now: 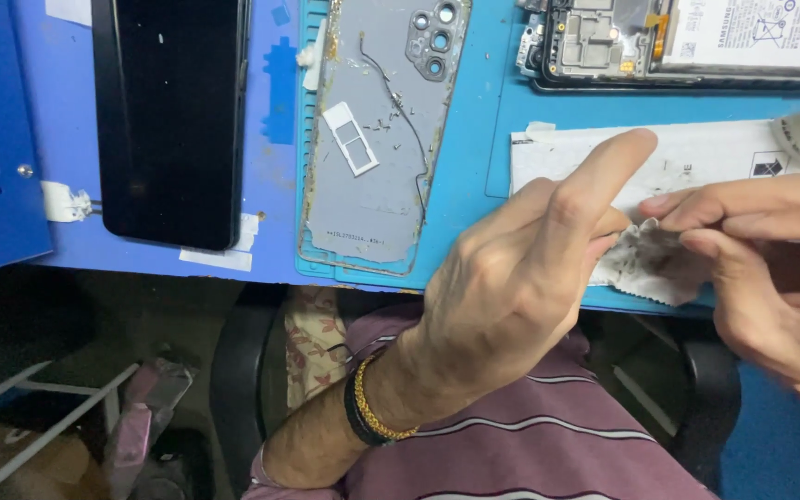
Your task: Cleaning a mobile phone sub-board with a cotton swab and cleaning solution at a repair bench.
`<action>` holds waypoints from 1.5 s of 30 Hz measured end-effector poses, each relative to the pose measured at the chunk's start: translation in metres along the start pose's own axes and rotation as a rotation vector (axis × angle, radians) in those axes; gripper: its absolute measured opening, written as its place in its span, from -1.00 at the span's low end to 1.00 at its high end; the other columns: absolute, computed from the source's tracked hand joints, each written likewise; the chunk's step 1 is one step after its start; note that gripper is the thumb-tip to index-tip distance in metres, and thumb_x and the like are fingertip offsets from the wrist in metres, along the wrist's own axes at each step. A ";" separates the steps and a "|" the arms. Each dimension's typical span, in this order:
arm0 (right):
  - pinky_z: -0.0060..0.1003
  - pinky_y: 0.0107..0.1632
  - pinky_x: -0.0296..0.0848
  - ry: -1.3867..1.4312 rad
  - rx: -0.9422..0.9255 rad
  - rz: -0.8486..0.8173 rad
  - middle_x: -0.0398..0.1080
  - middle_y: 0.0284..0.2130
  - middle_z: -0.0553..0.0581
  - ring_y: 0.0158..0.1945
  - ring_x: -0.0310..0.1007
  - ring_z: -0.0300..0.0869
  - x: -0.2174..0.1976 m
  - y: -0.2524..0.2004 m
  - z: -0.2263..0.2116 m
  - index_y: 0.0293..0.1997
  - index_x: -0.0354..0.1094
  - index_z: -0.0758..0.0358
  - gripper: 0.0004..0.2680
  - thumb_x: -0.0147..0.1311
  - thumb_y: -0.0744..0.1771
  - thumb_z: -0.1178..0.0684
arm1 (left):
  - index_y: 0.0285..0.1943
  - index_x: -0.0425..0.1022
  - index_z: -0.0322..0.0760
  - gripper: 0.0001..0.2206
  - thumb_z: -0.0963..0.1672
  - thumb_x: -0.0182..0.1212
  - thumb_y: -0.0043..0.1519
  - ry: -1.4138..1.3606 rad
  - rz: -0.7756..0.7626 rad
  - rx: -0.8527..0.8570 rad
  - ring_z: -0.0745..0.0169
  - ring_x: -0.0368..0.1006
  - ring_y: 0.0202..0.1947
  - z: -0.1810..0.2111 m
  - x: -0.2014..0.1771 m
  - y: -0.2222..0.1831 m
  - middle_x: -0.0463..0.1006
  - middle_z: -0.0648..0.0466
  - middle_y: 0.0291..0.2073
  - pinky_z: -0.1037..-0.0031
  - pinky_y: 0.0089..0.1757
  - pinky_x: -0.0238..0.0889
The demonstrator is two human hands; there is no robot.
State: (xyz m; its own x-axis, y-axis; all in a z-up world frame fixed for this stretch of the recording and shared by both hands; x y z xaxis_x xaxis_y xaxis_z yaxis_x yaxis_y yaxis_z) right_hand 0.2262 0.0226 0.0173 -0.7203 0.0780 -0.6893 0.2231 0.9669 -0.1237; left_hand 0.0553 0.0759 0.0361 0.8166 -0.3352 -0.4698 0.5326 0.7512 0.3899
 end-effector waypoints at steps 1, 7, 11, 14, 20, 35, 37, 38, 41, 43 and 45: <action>-0.24 0.25 0.59 0.033 -0.068 0.066 0.52 -0.09 0.34 0.13 0.68 0.07 -0.002 -0.002 -0.013 -0.26 0.33 0.47 -0.74 0.07 0.59 0.44 | 0.56 0.21 -0.48 -0.45 -0.45 0.52 0.60 0.006 0.000 -0.005 0.15 0.81 0.05 -0.001 0.000 0.000 0.42 0.08 0.48 0.39 0.21 0.79; -0.41 0.36 0.41 0.132 0.020 -0.370 0.61 0.16 0.25 0.28 0.62 -0.15 -0.006 0.010 0.040 0.01 0.47 0.48 -0.80 -0.04 0.35 0.23 | 0.55 0.19 -0.50 -0.53 -0.46 0.35 0.61 -0.027 -0.021 0.000 0.07 0.82 0.11 0.001 -0.002 0.001 0.44 0.00 0.47 0.34 0.20 0.77; -0.29 0.35 0.51 0.103 -0.084 -0.306 0.59 0.08 0.35 0.19 0.66 -0.04 0.007 0.004 0.037 -0.08 0.47 0.48 -0.86 0.08 0.32 0.26 | 0.57 0.17 -0.47 -0.43 -0.46 0.45 0.55 -0.053 -0.022 -0.025 0.15 0.78 0.10 -0.002 0.000 0.000 0.49 0.04 0.45 0.34 0.23 0.71; -0.45 0.05 0.50 0.117 0.180 -0.008 0.57 0.08 0.29 0.12 0.61 -0.15 0.006 -0.005 0.076 -0.13 0.45 0.39 -0.94 0.11 0.48 0.28 | 0.54 0.21 -0.47 -0.50 -0.42 0.46 0.59 -0.028 -0.014 -0.003 0.16 0.80 0.08 0.001 -0.001 0.001 0.49 0.04 0.43 0.35 0.18 0.74; -0.29 0.27 0.45 0.380 0.463 -0.102 0.49 0.22 0.27 0.27 0.47 -0.10 0.036 -0.024 0.186 -0.01 0.37 0.38 -0.85 -0.02 0.35 0.25 | 0.58 0.17 -0.47 -0.48 -0.43 0.42 0.59 -0.053 -0.015 -0.027 0.15 0.79 0.09 -0.002 -0.002 0.001 0.49 0.02 0.45 0.32 0.22 0.71; -0.26 0.15 0.40 0.338 0.512 -0.157 0.44 0.28 0.17 0.23 0.42 -0.12 0.031 -0.039 0.215 0.22 0.37 0.37 -0.71 0.01 0.35 0.16 | 0.58 0.17 -0.47 -0.54 -0.41 0.35 0.66 -0.021 -0.004 0.030 0.16 0.77 0.08 0.000 0.000 -0.002 0.53 0.06 0.40 0.33 0.16 0.74; -0.25 0.40 0.36 0.340 0.388 -0.158 0.42 0.30 0.24 0.36 0.38 -0.11 0.030 -0.039 0.213 0.12 0.36 0.40 -0.81 -0.01 0.41 0.15 | 0.57 0.17 -0.50 -0.58 -0.40 0.30 0.68 0.034 0.026 0.067 0.07 0.82 0.16 0.005 -0.003 -0.002 0.50 0.02 0.44 0.35 0.19 0.78; -0.25 0.40 0.36 0.339 0.388 -0.159 0.42 0.30 0.24 0.36 0.38 -0.11 0.012 -0.026 0.176 0.12 0.36 0.40 -0.81 -0.01 0.41 0.15 | 0.57 0.17 -0.50 -0.58 -0.40 0.30 0.68 0.033 0.027 0.066 0.07 0.82 0.16 0.004 -0.002 -0.003 0.50 0.02 0.44 0.35 0.19 0.78; -0.37 0.37 0.40 0.097 0.140 -0.369 0.59 0.21 0.25 0.30 0.57 -0.17 -0.002 -0.006 0.074 0.02 0.55 0.45 -0.76 0.03 0.31 0.24 | 0.57 0.16 -0.52 -0.61 -0.41 0.25 0.71 0.086 0.055 0.128 0.01 0.82 0.15 0.010 -0.004 -0.005 0.45 0.03 0.49 0.26 0.20 0.83; -0.27 0.42 0.65 0.331 -0.073 -0.229 0.55 0.13 0.42 0.40 0.63 0.04 -0.009 -0.015 0.044 0.06 0.33 0.33 -0.82 -0.02 0.37 0.34 | 0.54 0.16 -0.56 -0.63 -0.39 0.28 0.70 0.058 0.053 0.131 -0.01 0.84 0.18 0.012 -0.008 -0.001 0.48 -0.03 0.46 0.27 0.27 0.81; -0.33 0.39 0.59 0.219 -0.076 -0.128 0.56 0.07 0.34 0.29 0.63 -0.02 -0.002 -0.012 0.041 -0.03 0.38 0.33 -0.91 0.07 0.42 0.35 | 0.54 0.16 -0.57 -0.63 -0.40 0.27 0.69 0.053 0.056 0.135 -0.05 0.85 0.19 0.011 -0.006 -0.003 0.46 -0.03 0.47 0.28 0.27 0.83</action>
State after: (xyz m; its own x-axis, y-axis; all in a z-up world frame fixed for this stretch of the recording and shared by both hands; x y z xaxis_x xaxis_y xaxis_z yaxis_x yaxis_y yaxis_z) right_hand 0.2516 0.0008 -0.0094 -0.8662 -0.0038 -0.4996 0.0768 0.9871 -0.1406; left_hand 0.0510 0.0699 0.0467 0.8347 -0.2616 -0.4845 0.5147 0.6832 0.5180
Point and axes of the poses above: each hand's wrist, its own y-axis towards the middle knuckle, its own x-axis out of the palm, z = x × y, the point moved 10 cm from there along y, towards the middle knuckle
